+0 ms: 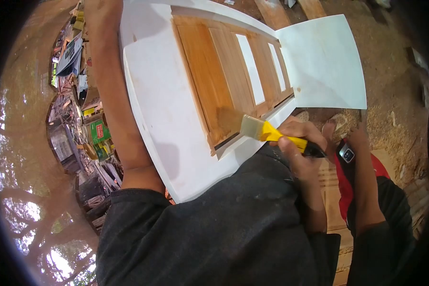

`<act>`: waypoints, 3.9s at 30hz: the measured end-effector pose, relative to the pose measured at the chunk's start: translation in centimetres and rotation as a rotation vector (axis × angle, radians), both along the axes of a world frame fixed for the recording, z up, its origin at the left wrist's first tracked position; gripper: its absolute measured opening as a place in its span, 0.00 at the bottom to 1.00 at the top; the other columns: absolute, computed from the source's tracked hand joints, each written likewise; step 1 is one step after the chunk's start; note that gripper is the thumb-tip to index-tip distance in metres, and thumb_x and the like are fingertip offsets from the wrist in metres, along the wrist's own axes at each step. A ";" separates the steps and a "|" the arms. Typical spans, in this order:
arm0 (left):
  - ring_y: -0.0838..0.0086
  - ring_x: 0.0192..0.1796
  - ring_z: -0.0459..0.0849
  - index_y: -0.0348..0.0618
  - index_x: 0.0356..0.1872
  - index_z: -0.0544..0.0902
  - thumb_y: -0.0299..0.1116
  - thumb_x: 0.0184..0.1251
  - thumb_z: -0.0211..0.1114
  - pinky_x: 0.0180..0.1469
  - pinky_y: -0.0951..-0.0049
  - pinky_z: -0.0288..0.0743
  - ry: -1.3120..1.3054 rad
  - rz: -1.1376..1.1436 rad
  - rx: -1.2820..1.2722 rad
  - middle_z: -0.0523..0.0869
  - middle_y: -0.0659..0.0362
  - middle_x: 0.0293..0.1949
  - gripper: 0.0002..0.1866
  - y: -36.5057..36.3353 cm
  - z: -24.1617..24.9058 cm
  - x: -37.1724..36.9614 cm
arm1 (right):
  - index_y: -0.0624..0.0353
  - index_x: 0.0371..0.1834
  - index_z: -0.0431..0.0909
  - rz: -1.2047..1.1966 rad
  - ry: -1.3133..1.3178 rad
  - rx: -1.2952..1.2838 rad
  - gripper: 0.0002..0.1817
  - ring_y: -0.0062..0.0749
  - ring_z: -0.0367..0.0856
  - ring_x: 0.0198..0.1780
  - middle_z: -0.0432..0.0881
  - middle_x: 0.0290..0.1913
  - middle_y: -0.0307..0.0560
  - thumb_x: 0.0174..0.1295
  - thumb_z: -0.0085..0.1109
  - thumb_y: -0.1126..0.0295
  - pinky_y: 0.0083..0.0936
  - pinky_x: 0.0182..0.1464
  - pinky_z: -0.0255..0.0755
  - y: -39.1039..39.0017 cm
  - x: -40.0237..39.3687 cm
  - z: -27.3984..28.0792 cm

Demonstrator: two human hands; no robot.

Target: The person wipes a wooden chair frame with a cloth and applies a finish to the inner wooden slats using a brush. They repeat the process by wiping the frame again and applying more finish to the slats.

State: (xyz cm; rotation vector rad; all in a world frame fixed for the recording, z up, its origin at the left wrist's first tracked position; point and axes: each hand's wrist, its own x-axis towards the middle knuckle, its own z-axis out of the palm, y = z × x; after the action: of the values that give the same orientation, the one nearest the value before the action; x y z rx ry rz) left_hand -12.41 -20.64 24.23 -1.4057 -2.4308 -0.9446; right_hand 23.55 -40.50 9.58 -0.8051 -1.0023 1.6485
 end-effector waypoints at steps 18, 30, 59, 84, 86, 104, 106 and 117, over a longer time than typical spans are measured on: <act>0.56 0.49 0.83 0.29 0.51 0.80 0.49 0.71 0.57 0.54 0.62 0.72 0.031 -0.073 -0.002 0.86 0.43 0.45 0.27 0.3 -0.1 -1.1 | 0.64 0.36 0.80 0.073 -0.009 -0.123 0.04 0.25 0.82 0.35 0.84 0.33 0.46 0.60 0.63 0.75 0.23 0.40 0.73 1.0 0.5 -0.8; 0.56 0.48 0.83 0.28 0.48 0.81 0.51 0.70 0.57 0.54 0.62 0.72 -0.006 0.009 -0.087 0.86 0.42 0.45 0.28 0.2 0.8 -0.6 | 0.65 0.35 0.80 0.084 -0.069 -0.146 0.05 0.25 0.82 0.36 0.84 0.34 0.46 0.59 0.64 0.76 0.22 0.41 0.74 1.7 0.3 0.1; 0.40 0.63 0.70 0.29 0.55 0.77 0.44 0.68 0.58 0.66 0.55 0.62 0.197 -0.119 0.116 0.74 0.30 0.58 0.26 -0.2 -0.6 -0.8 | 0.62 0.34 0.80 0.109 -0.075 0.013 0.06 0.26 0.78 0.34 0.82 0.32 0.44 0.57 0.68 0.75 0.23 0.39 0.70 1.2 0.7 0.0; 0.55 0.49 0.83 0.29 0.48 0.82 0.49 0.69 0.60 0.54 0.62 0.72 -0.014 -0.060 0.057 0.85 0.41 0.44 0.26 0.4 -0.4 -2.1 | 0.64 0.35 0.80 0.156 -0.150 0.115 0.07 0.27 0.81 0.37 0.83 0.34 0.48 0.56 0.68 0.76 0.24 0.41 0.73 1.7 0.7 -0.5; 0.57 0.48 0.83 0.28 0.47 0.82 0.49 0.69 0.60 0.53 0.63 0.72 -0.044 -0.102 0.081 0.85 0.42 0.44 0.26 0.1 -0.6 -1.9 | 0.64 0.35 0.80 0.136 -0.142 0.100 0.06 0.28 0.82 0.37 0.84 0.35 0.48 0.56 0.68 0.76 0.24 0.42 0.74 1.5 0.6 -0.9; 0.54 0.52 0.82 0.34 0.51 0.79 0.42 0.71 0.56 0.56 0.62 0.71 0.126 -0.091 0.083 0.84 0.44 0.46 0.20 -0.8 0.5 0.6 | 0.66 0.37 0.81 0.209 -0.152 0.146 0.07 0.26 0.80 0.35 0.84 0.34 0.47 0.56 0.67 0.80 0.21 0.39 0.73 2.3 1.5 -0.3; 0.54 0.51 0.82 0.35 0.50 0.79 0.42 0.70 0.56 0.55 0.62 0.72 0.107 -0.200 0.165 0.84 0.45 0.46 0.20 -0.2 -0.5 -0.6 | 0.68 0.38 0.80 0.178 -0.130 0.167 0.08 0.28 0.83 0.34 0.84 0.34 0.50 0.56 0.67 0.81 0.22 0.39 0.75 2.7 1.8 0.0; 0.50 0.56 0.80 0.33 0.56 0.77 0.46 0.69 0.58 0.59 0.60 0.69 0.354 -0.024 0.153 0.83 0.41 0.50 0.25 0.6 -1.3 -2.3 | 0.70 0.43 0.77 -0.024 0.049 -0.287 0.16 0.24 0.80 0.33 0.83 0.36 0.51 0.57 0.67 0.69 0.16 0.34 0.71 3.0 2.1 -0.7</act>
State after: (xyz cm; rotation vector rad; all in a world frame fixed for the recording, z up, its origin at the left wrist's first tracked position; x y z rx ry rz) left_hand -14.66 -20.04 22.94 -1.4132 -2.0455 -0.7888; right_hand 25.65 -37.52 8.83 -0.9557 -0.7276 1.8067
